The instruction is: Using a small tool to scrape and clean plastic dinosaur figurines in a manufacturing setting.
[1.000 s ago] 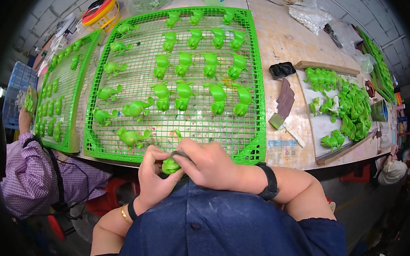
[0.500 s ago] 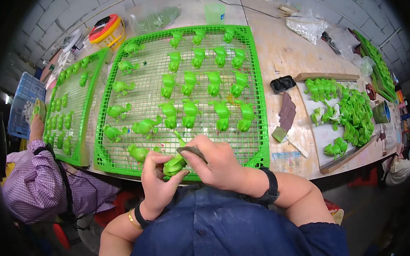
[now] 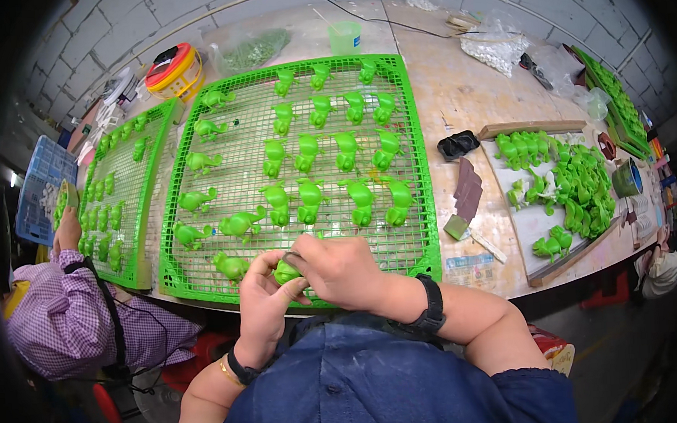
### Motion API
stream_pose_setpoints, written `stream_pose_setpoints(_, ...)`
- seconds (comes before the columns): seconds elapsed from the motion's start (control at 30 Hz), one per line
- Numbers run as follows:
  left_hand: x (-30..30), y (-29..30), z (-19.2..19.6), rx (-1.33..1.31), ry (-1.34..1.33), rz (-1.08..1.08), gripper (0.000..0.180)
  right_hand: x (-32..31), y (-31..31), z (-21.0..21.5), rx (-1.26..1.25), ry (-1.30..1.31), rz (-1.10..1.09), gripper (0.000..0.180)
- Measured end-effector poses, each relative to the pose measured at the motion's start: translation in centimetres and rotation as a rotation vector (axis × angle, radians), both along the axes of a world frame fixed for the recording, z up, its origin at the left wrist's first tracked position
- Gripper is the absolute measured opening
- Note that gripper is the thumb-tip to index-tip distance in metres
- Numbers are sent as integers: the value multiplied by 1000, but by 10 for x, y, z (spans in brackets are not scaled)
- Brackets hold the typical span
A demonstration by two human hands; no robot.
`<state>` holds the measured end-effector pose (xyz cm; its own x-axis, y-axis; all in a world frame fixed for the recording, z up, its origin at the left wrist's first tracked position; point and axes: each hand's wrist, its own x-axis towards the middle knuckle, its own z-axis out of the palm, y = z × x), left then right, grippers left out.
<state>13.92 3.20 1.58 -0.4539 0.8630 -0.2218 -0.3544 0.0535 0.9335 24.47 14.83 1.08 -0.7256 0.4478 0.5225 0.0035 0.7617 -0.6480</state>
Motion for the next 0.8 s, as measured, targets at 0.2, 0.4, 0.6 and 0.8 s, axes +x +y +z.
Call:
stream_pose_setpoints(0.2, -1, 0, -1, 15, 37, 14, 36, -1, 2, 3, 96, 89, 36, 13)
stream_pose_setpoints(0.4, 3, -4, -1, 15, 103, 17, 37, -8, 8, 1, 83, 66, -75, 10)
stream_pose_setpoints(0.6, -5, -5, -13, 205, 723, 119, 44, 4, 5, 16, -453, 41, -6, 11)
stream_pose_setpoints(0.8, -6, -1, -20, 259, 1096, 207, 48, 9, -7, 20, -524, -30, 54, 15)
